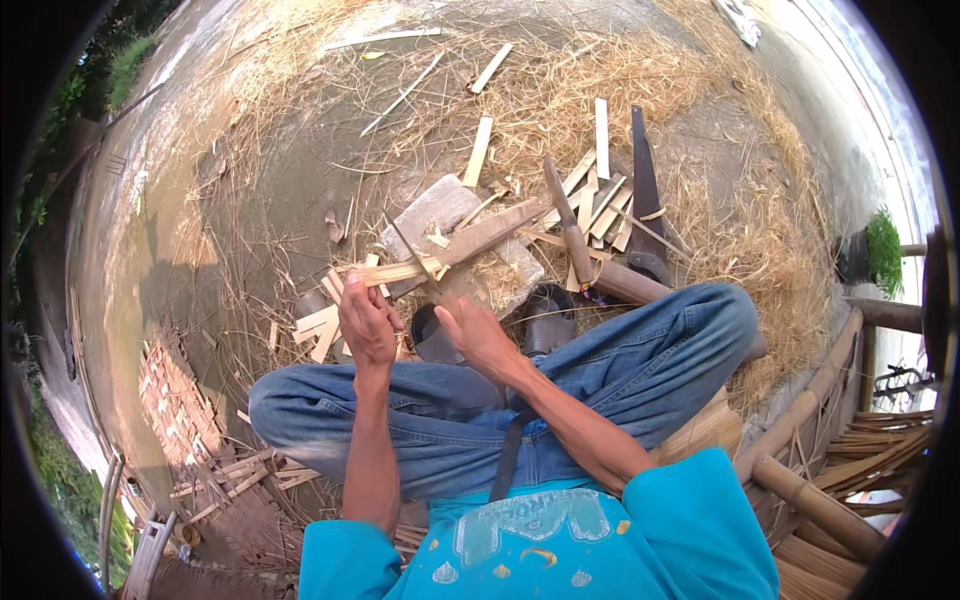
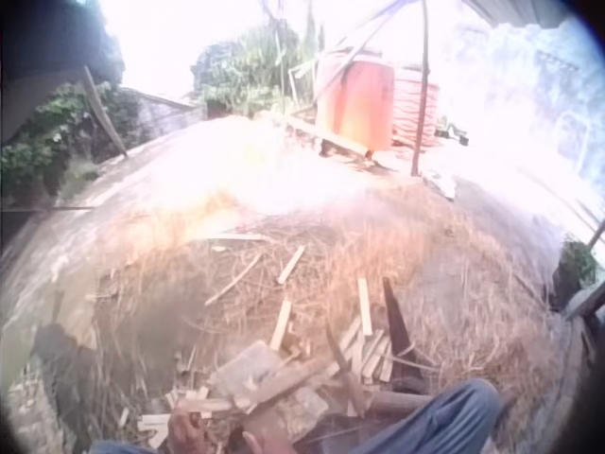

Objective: The person sits cross-legged on the ground and uses a curved blade to shave and shape a small piece of wood. The person repeatedly shaves the wood, creating thin shavings, and occasionally inspects the blade and the wood piece.

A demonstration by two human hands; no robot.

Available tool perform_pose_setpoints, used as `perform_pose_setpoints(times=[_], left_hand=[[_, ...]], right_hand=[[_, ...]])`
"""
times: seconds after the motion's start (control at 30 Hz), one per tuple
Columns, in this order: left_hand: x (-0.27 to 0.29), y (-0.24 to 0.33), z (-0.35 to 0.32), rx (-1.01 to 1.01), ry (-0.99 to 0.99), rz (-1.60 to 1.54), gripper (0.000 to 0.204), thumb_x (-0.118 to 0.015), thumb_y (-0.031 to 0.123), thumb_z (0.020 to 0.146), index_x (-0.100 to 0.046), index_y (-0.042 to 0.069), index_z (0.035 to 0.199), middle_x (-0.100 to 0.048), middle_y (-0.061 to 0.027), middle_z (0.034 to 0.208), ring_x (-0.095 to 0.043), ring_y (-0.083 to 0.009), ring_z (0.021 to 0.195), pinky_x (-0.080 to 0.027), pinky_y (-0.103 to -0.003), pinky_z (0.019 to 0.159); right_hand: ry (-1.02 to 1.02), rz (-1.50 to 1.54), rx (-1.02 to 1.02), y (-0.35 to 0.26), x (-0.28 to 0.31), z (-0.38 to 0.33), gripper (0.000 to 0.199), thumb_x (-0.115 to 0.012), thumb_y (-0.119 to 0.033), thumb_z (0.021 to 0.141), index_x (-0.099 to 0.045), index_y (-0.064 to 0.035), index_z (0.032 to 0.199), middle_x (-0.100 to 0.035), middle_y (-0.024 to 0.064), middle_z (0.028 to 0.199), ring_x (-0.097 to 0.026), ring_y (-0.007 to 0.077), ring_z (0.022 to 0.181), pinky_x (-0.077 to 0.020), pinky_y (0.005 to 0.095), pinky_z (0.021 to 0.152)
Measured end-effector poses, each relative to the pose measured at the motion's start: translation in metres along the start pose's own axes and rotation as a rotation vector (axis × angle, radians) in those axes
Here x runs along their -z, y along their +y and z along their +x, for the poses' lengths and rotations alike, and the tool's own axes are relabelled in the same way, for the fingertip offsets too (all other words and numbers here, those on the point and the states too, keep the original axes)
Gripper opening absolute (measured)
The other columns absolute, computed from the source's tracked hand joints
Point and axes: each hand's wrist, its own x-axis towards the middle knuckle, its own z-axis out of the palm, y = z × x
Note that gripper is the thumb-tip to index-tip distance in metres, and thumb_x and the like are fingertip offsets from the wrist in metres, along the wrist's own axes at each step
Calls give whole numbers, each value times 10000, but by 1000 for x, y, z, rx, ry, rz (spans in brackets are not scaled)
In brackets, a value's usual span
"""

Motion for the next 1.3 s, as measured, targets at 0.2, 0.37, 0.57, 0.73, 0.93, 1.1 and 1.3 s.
perform_pose_setpoints(times=[0.2, 0.37, 0.57, 0.73, 0.93, 1.1, 1.3], left_hand=[[-6, -11, -20, -18, 43, 34, 535, -267, 489, 1106, -418, 63, 819, -379, -37, 635, -493, -167, 443, -425, -312, 457], [1, -7, -18, 23, 42, 49, 557, -246, 505, 1106, -414, 60, 816, -365, -33, 638, -493, -172, 448, -420, -307, 448], [-10, -8, -17, -70, -2, 24, 556, -267, 515, 1110, -421, 52, 843, -364, -40, 654, -504, -163, 454, -415, -304, 435], [-6, -8, -11, 27, 36, -65, 463, -312, 463, 1107, -377, 107, 818, -293, 11, 690, -385, -130, 507, -435, -299, 424], [-6, -10, -15, -74, 10, 79, 558, -234, 511, 1108, -398, 65, 815, -350, -21, 608, -473, -158, 464, -414, -330, 463], [-8, -1, -13, 3, 30, -42, 499, -292, 492, 1102, -400, 91, 825, -290, 7, 693, -408, -141, 489, -438, -282, 454], [-11, -8, -19, -39, 13, 8, 529, -249, 459, 1116, -434, 39, 852, -396, -45, 650, -483, -173, 458, -432, -320, 448]], right_hand=[[23, -16, 54, -24, -3, -33, 455, -605, -382, 1042, -567, 66, 973, -637, 373, 782, -652, 561, 813, -500, 593, 673], [22, -34, -69, 1, -4, -16, 397, -602, -332, 1043, -564, 64, 1054, -620, 343, 769, -644, 533, 762, -488, 546, 651], [42, -74, 78, -12, -4, -28, 433, -612, -382, 1034, -557, 44, 1082, -643, 354, 773, -661, 551, 779, -500, 592, 647], [55, -103, -19, 11, -8, -15, 450, -608, -373, 1038, -594, 74, 1093, -664, 317, 781, -690, 505, 790, -512, 558, 676], [83, -88, 137, -6, -5, -25, 441, -629, -380, 1027, -548, 53, 1030, -642, 345, 735, -656, 548, 728, -506, 587, 635], [72, -134, -14, 17, -6, -11, 461, -618, -403, 1028, -572, 55, 1064, -676, 319, 807, -675, 526, 784, -523, 562, 673], [94, -226, 28, 9, -4, -19, 469, -598, -416, 1036, -577, 52, 1010, -653, 332, 722, -667, 538, 730, -526, 585, 637]])
